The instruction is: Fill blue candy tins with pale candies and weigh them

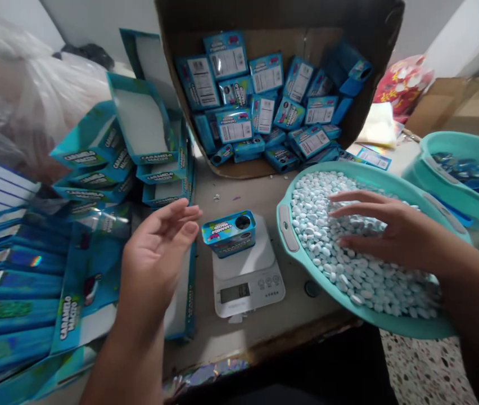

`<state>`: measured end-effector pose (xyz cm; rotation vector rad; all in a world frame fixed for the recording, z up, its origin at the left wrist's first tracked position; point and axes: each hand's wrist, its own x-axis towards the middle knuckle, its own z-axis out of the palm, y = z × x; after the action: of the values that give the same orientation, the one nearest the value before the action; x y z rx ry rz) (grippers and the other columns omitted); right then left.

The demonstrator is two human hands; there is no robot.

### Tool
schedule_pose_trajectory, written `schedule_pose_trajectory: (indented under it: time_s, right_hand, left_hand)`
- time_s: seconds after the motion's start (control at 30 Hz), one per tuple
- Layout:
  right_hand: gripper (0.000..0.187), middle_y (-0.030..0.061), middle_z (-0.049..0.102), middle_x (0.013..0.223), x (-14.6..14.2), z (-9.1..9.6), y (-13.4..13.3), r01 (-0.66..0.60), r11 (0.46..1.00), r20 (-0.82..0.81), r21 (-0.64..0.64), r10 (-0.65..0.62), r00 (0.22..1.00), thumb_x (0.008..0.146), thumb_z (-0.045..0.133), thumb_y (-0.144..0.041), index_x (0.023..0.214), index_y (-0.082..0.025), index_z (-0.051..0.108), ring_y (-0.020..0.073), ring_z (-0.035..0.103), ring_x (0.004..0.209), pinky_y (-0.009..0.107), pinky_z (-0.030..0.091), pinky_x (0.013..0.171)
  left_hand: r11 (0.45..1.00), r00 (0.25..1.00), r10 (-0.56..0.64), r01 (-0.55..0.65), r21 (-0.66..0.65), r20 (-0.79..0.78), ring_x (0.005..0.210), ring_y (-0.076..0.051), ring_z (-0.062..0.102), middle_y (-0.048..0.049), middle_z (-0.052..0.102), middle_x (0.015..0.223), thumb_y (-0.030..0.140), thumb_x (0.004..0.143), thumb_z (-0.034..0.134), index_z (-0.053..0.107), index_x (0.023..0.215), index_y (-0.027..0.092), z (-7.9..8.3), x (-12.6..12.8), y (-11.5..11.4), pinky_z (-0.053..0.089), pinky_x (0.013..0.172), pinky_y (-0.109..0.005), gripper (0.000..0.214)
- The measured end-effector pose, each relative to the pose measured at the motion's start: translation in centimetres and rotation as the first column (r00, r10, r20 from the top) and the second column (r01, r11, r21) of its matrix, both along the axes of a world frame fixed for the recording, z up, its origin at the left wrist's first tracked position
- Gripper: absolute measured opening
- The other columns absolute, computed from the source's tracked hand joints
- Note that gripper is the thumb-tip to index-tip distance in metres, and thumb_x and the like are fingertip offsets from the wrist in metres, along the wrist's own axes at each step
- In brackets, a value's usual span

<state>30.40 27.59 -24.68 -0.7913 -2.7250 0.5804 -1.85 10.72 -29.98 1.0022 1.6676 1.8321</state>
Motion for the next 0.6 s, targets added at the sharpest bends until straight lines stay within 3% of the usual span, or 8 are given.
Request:
schedule_pose_trajectory:
  time_s: [0.2, 0.6]
  right_hand:
    - [0.023, -0.0003, 0.062, 0.129, 0.43, -0.47, 0.74, -0.027, 0.998, -0.023, 0.054, 0.028, 0.999, 0.091, 0.066, -0.049, 0.11, -0.037, 0.069, 0.0237, 0.063, 0.113, 0.042, 0.055, 0.093]
    - [0.015, 0.0001, 0.068, 0.109, 0.37, -0.2, 0.94, -0.06, 0.993, -0.083, 0.101, 0.069, 0.994, 0.092, 0.068, -0.041, 0.102, -0.031, 0.071, 0.0184, 0.066, 0.099, 0.034, 0.052, 0.089]
  left_hand:
    - [0.995, 0.993, 0.098, -0.099, 0.02, 0.065, 0.097, -0.022, 0.07, -0.0064, 0.072, 0.098, 0.039, 0.086, 0.075, 0.071, 0.109, 0.02, 0.03, 0.4, -0.07, 0.059, 0.095, -0.04, 0.03]
    - [0.985, 0.986, 0.159, -0.162, 0.057, 0.051, 0.087, -0.019, 0.07, -0.0042, 0.072, 0.088, 0.033, 0.086, 0.075, 0.074, 0.101, 0.021, 0.42, 0.58, -0.09, 0.06, 0.089, -0.034, 0.019]
